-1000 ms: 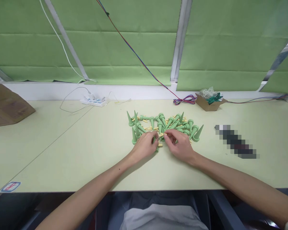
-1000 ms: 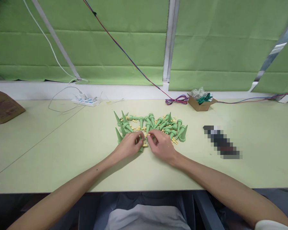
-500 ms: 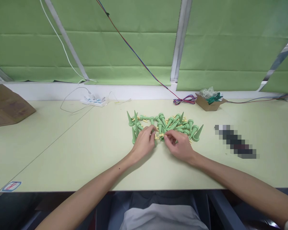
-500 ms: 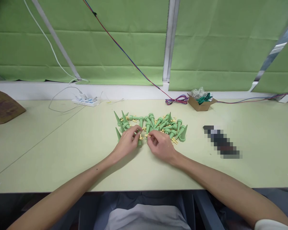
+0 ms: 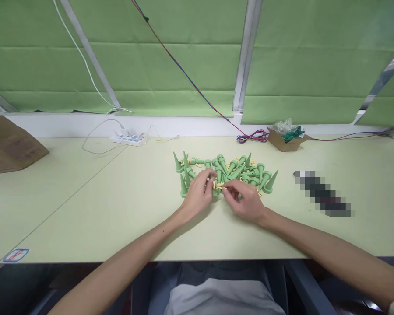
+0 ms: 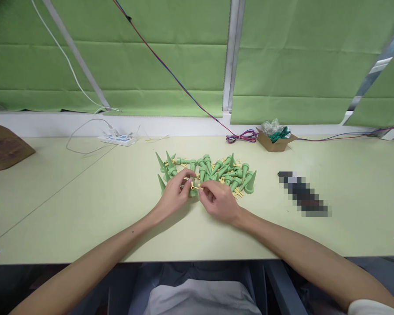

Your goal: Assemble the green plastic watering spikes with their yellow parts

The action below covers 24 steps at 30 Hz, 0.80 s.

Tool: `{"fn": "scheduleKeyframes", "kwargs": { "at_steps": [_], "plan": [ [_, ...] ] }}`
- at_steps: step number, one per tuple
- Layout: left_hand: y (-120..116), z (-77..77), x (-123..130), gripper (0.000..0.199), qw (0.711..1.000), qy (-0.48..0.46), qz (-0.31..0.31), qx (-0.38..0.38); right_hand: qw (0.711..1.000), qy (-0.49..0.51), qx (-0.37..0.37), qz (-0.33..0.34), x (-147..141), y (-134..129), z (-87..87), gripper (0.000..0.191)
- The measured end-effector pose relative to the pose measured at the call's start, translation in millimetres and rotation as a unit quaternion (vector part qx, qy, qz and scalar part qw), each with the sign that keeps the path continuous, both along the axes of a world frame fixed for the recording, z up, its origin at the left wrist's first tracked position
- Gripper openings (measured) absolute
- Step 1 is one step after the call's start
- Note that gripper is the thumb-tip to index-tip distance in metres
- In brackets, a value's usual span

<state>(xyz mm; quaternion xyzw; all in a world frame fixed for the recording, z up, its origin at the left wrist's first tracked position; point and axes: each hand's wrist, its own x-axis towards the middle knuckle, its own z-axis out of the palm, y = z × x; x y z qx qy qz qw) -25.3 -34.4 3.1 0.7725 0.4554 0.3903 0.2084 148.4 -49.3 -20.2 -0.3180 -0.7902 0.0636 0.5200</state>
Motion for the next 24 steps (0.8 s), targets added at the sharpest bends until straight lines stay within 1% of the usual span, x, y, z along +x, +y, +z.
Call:
{"fn": "scheduleKeyframes", "kwargs": {
  "at_steps": [15, 24],
  "plan": [
    [-1.0, 1.2, 0.4, 0.020, 1.000, -0.023, 0.000, 0.014, 1.000, 0.003, 0.025, 0.004, 0.3, -0.3, 0.4, 0.008],
    [-2.9, 2.6, 0.6, 0.019, 0.999, -0.035, 0.002, 0.027, 1.000, 0.005, 0.002, 0.002, 0.2, -0.8, -0.2, 0.008]
  ]
}}
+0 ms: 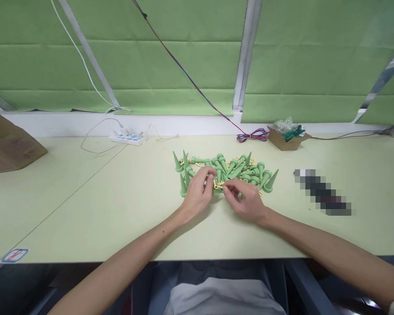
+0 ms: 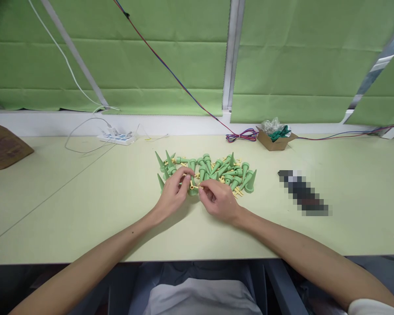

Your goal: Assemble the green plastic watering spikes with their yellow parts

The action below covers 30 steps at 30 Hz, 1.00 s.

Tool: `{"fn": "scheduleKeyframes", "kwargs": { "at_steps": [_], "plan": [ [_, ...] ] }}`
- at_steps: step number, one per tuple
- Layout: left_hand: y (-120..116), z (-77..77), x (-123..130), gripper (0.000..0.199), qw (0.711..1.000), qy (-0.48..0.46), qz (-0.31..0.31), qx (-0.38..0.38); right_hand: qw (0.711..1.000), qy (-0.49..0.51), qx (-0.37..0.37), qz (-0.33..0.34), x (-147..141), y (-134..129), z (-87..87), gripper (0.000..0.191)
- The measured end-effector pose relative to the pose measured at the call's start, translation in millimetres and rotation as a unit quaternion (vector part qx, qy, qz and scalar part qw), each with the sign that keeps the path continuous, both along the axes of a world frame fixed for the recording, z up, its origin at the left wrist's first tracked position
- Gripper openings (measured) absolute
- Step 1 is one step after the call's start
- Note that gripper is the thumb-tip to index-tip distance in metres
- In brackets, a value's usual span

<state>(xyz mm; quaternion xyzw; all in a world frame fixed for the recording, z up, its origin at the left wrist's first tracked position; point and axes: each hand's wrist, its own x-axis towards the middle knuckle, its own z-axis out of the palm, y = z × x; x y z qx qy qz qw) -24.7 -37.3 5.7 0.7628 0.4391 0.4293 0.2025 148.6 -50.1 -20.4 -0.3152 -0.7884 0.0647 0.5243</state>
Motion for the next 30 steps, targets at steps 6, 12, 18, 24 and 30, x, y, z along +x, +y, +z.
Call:
{"fn": "scheduleKeyframes", "kwargs": {
  "at_steps": [6, 12, 18, 24, 30],
  "plan": [
    [-2, -0.3, 0, 0.020, 1.000, -0.019, -0.007, -0.006, 1.000, -0.005, -0.023, 0.007, 0, 1, -2.9, 0.006],
    [-2, -2.0, 1, 0.020, 0.999, -0.032, -0.024, -0.010, 1.000, -0.009, -0.019, 0.016, 0, 0, -3.5, 0.017],
    [-1, -4.5, 0, 0.020, 0.999, -0.034, -0.009, 0.004, 0.999, -0.032, 0.022, 0.013, -1, 0, -9.0, 0.025],
    [-4, -4.6, 2, 0.019, 1.000, -0.026, -0.003, 0.004, 0.994, -0.078, 0.080, -0.013, -6, -5, -11.4, 0.035],
    [-5, -6.9, 4, 0.020, 1.000, -0.030, 0.001, 0.007, 0.988, -0.097, 0.116, -0.028, -10, -8, -14.1, 0.036]
  ]
}}
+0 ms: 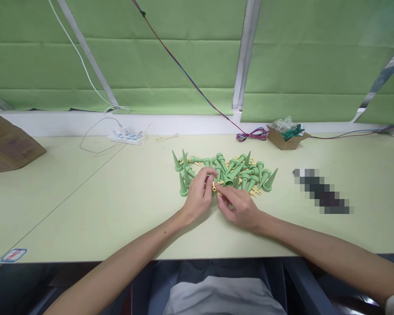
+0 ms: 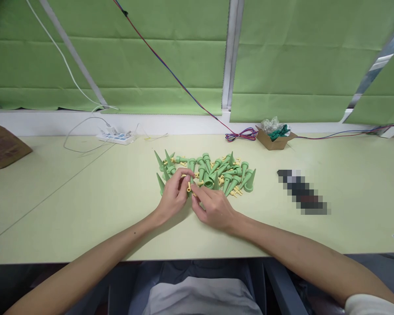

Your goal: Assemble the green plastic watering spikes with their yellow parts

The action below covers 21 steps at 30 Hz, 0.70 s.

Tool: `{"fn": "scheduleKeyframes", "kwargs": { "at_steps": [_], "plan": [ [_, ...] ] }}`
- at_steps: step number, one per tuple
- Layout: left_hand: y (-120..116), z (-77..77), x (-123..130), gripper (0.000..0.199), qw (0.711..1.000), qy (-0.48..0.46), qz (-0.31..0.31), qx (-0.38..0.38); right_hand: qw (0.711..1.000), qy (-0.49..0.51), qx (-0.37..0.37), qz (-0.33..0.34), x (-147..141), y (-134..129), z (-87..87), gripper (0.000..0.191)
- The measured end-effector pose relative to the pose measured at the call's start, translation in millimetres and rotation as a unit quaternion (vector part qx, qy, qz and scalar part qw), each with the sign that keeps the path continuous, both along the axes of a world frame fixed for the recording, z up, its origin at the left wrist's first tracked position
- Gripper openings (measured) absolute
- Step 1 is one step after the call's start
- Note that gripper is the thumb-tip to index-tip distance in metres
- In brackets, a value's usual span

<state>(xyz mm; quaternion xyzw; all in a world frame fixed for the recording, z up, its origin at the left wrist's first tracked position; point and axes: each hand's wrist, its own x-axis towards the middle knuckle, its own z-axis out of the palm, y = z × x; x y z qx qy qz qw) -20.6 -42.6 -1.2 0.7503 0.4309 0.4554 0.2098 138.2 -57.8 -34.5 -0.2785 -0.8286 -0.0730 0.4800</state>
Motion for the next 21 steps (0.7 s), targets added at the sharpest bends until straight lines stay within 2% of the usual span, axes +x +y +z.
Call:
{"fn": "scheduleKeyframes", "kwargs": {
  "at_steps": [21],
  "plan": [
    [-3.6, -1.1, 4.0, 0.018, 1.000, -0.004, 0.010, 0.010, 1.000, 0.022, 0.014, 0.013, -3.9, -3.9, 1.7, 0.023]
  ]
}}
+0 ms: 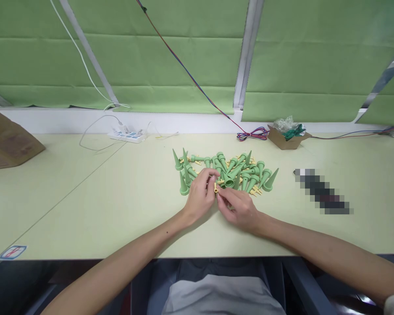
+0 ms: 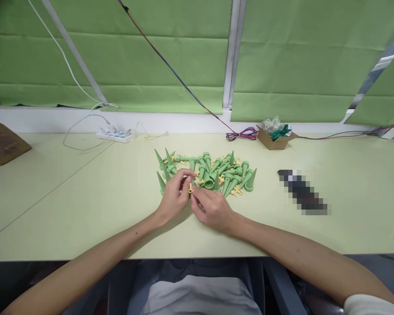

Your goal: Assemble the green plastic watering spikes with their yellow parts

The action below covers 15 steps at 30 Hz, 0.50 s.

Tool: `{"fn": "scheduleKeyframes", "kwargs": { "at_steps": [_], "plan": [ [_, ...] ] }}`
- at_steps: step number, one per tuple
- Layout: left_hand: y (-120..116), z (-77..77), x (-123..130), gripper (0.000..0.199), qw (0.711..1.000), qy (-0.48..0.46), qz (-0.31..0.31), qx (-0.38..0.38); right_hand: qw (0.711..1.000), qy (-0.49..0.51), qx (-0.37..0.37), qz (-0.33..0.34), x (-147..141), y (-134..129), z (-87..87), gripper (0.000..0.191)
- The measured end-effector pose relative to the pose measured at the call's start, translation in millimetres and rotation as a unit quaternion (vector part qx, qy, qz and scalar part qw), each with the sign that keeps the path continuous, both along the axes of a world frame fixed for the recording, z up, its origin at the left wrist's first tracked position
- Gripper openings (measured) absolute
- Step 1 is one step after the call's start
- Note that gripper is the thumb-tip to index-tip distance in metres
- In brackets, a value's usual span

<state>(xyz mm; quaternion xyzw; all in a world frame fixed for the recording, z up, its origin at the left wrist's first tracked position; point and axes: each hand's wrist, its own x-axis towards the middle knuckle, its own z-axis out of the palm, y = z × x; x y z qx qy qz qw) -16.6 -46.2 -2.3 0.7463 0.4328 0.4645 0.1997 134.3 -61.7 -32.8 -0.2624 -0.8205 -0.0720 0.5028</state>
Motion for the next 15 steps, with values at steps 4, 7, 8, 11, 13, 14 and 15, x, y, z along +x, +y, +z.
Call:
{"fn": "scheduleKeyframes", "kwargs": {
  "at_steps": [4, 7, 8, 11, 13, 14, 15],
  "plan": [
    [0.1, -0.5, 0.1, 0.018, 1.000, 0.000, -0.001, 0.000, 1.000, -0.001, -0.002, -0.002, -0.2, -0.2, -0.1, 0.022],
    [0.0, -0.6, 0.0, 0.018, 1.000, 0.000, 0.000, 0.002, 1.000, -0.002, -0.002, -0.003, 0.3, -0.1, -0.8, 0.023],
    [0.0, -0.5, -0.1, 0.018, 1.000, 0.000, 0.000, 0.003, 1.000, -0.003, -0.004, -0.002, 0.6, 0.1, -1.2, 0.023],
    [-0.2, -0.2, -0.3, 0.019, 1.000, 0.002, 0.002, 0.013, 1.000, 0.004, -0.008, 0.002, 1.3, 1.5, -2.9, 0.027],
    [0.0, -0.2, -0.3, 0.019, 1.000, 0.006, 0.004, 0.027, 1.000, 0.013, -0.004, 0.002, 1.4, 2.7, -4.0, 0.030],
    [0.3, -0.4, -0.3, 0.020, 0.999, 0.008, 0.005, 0.037, 1.000, 0.018, -0.001, 0.003, 1.3, 3.3, -4.6, 0.032],
    [0.6, -0.6, -0.3, 0.020, 0.999, 0.011, 0.006, 0.047, 1.000, 0.023, 0.002, 0.004, 1.1, 3.9, -5.0, 0.034]
  ]
}}
